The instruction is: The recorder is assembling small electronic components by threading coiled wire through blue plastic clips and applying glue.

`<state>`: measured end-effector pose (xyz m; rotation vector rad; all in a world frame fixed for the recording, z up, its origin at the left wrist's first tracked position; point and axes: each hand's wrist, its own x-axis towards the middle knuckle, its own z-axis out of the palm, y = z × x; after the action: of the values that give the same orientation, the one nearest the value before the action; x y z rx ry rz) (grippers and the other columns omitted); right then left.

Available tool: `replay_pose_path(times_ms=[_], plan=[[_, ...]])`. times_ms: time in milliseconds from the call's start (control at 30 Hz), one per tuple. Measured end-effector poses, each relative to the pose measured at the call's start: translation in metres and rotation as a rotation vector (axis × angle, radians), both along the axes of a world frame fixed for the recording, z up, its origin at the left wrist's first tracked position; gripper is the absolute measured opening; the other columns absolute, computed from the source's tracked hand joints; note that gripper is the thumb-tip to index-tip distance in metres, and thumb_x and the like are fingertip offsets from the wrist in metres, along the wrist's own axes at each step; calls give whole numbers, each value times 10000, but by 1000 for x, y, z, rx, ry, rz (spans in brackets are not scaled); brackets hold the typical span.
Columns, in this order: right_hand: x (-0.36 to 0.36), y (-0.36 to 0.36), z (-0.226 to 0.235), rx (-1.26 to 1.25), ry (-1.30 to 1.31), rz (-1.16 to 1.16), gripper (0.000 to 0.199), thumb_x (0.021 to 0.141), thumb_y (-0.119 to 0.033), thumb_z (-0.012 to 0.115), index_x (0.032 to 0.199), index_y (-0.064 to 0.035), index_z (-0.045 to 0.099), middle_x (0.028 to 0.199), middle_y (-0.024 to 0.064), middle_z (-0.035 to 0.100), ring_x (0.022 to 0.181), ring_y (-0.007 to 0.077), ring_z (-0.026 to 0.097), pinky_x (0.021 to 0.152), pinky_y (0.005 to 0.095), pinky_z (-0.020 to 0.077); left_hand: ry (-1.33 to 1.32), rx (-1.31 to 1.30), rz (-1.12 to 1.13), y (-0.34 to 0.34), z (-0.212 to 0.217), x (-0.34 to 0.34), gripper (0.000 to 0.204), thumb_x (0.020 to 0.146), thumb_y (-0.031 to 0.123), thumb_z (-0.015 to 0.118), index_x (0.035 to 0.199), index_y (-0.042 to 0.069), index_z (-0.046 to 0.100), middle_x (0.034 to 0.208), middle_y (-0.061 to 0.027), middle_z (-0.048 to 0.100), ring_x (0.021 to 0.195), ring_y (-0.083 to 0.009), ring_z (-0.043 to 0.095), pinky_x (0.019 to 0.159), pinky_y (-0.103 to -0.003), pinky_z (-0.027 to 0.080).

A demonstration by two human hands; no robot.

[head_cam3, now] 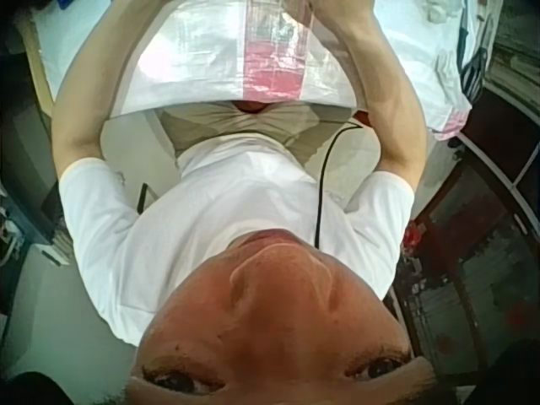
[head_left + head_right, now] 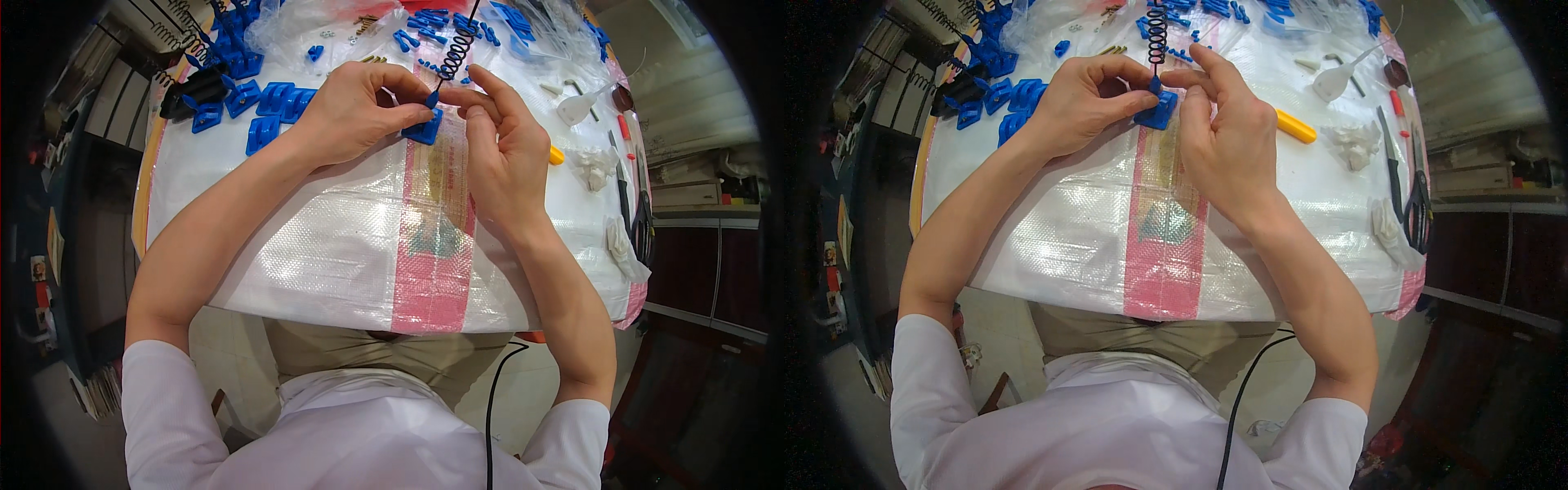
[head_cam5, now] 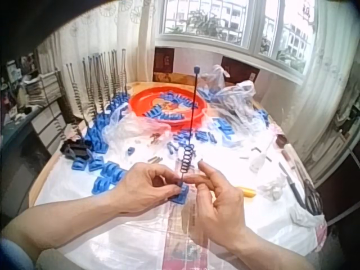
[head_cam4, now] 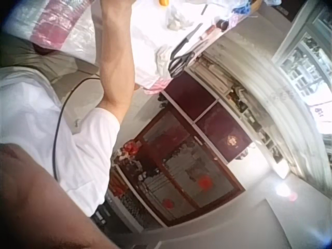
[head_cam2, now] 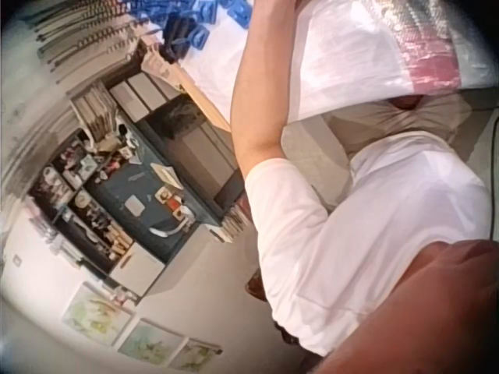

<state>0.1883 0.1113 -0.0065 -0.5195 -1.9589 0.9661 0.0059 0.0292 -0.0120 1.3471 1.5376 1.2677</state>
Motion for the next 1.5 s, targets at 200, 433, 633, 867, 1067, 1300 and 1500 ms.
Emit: replay_pose_path(times_ms=[200,433,633,867,1067,1300,1500], plan=[[0,-1,1,20,-11,-7,383,920,-9,515,1279,101,590,1001,118,779,664,157,704,631,283,550,10,-10,9,0,1,1,203,933,59,726,1121,-13,700,995,-19,710,887,-63,654,817,-230,544],[0,-1,1,11,-13,-8,378,921,-5,515,1276,101,590,1007,118,778,654,158,699,617,280,545,6,0,6,0,0,0,198,933,63,727,1114,-13,703,983,-18,714,876,-61,654,808,-226,543],[0,-2,0,0,-10,-2,378,920,0,518,1280,93,588,1011,114,779,641,151,691,599,278,537,40,5,5,0,1,0,191,930,57,726,1105,-16,703,980,-21,716,873,-64,660,802,-226,548],[-1,-2,1,20,-7,-9,383,925,-2,517,1293,89,577,1013,114,778,619,141,673,584,270,524,-45,73,34,1,-5,0,230,857,126,793,1050,7,755,911,-50,738,781,-99,634,725,-253,544],[0,0,0,13,-13,4,378,937,-2,512,1300,83,574,1014,116,775,610,131,663,571,269,513,13,12,-2,1,1,0,190,920,54,733,1095,-16,707,969,-23,717,864,-65,663,799,-226,549],[3,-9,10,-134,-114,24,385,1012,1,453,1382,82,521,1132,140,728,1011,150,663,947,293,514,8,11,2,0,1,0,190,915,60,741,1090,-11,712,960,-14,713,843,-51,651,774,-218,541],[-1,-3,2,32,-30,-11,373,940,-1,515,1300,72,578,1008,118,774,607,142,666,565,274,510,18,16,-1,0,2,0,189,911,58,744,1085,-8,714,959,-18,715,841,-55,656,769,-216,543]])
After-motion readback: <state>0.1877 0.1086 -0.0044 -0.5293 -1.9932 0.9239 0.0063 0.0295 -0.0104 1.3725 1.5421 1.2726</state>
